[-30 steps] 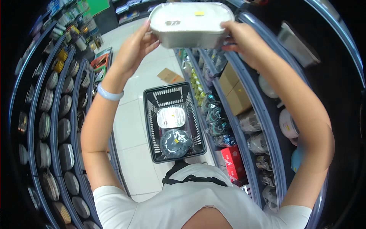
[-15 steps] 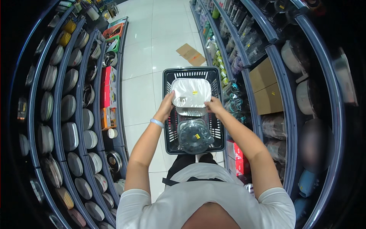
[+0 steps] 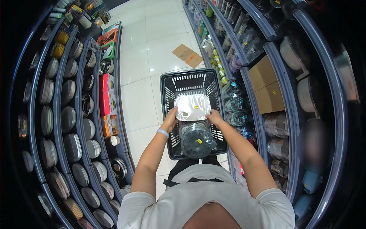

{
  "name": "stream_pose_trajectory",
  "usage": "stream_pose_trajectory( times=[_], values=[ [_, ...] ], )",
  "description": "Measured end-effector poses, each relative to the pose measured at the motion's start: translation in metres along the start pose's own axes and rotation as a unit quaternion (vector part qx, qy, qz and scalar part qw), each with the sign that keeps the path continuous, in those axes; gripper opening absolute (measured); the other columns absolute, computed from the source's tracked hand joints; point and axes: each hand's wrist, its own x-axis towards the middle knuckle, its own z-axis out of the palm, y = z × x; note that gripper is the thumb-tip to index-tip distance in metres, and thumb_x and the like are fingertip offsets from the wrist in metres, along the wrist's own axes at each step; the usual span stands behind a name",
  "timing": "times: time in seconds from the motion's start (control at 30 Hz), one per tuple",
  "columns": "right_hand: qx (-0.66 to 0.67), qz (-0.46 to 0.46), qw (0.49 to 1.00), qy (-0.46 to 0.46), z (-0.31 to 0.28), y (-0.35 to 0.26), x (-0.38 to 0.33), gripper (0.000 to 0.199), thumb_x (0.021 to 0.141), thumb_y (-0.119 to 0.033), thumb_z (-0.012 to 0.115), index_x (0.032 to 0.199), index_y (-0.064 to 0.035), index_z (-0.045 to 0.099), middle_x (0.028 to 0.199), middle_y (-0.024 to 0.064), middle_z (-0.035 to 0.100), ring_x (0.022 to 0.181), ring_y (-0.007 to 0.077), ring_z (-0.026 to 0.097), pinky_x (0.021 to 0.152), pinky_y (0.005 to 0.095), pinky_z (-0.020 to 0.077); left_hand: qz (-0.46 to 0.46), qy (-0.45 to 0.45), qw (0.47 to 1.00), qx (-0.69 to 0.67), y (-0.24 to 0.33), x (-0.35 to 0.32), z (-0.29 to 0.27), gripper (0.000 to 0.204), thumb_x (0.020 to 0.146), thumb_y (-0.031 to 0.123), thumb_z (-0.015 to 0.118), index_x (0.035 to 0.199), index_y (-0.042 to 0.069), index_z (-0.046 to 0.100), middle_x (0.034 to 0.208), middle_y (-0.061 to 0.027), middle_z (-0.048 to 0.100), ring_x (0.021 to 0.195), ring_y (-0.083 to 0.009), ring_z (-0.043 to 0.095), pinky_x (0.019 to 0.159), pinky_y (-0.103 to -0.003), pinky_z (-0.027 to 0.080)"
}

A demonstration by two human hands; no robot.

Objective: Selecting various food storage containers and lunch boxes from a supermarket shelf and placing them into a shopping basket.

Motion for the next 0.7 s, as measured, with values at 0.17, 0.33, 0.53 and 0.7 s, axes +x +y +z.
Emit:
stream_pose_trajectory(
  times=[0.17,0.33,0.53,0.7],
  values=[
    [-0.081,-0.062,0.992,0.069,0.002,0.029,0.017,0.031,0.073,-0.011,0.062,0.099,0.0029,0.056,0.086,0.0107,0.062,0.072,0.0176,0.059,0.062,0.0302,0.0483,-0.012,0.001,0.999,0.032,-0.004,0.01,0.002,0.045,0.092,0.036,0.038,0.126,0.007,0.036,0.122,-0.0085,0.045,0.112,-0.0201,0.044,0.094,-0.037,0.035],
    [-0.138,-0.064,0.98,0.126,-0.013,0.011,-0.014,0.05,0.071,-0.019,0.064,0.113,0.0051,0.048,0.103,0.0206,0.058,0.094,0.0277,0.058,0.08,0.0332,0.0447,-0.002,0.049,0.996,0.077,0.001,0.009,-0.006,0.052,0.09,0.042,0.04,0.129,0.008,0.031,0.127,-0.0075,0.04,0.117,-0.022,0.039,0.099,-0.041,0.026],
    [-0.15,-0.116,0.973,0.133,-0.071,-0.038,-0.08,0.059,0.071,-0.028,0.064,0.117,0.0026,0.045,0.11,0.0231,0.054,0.103,0.0344,0.052,0.088,0.0365,0.0407,0.106,0.032,0.991,0.075,0.052,0.005,-0.006,0.056,0.085,0.041,0.049,0.125,0.003,0.037,0.122,-0.0108,0.046,0.112,-0.0231,0.043,0.093,-0.041,0.032],
    [-0.109,-0.237,0.947,0.186,-0.136,-0.105,-0.145,0.057,0.072,-0.027,0.062,0.12,0.0003,0.044,0.104,0.0219,0.057,0.093,0.0312,0.058,0.081,0.0359,0.0441,0.204,0.076,0.967,0.133,0.126,0.006,0.081,0.05,0.086,0.036,0.05,0.123,0.003,0.042,0.117,-0.0091,0.05,0.107,-0.0193,0.046,0.088,-0.035,0.037]
  ],
)
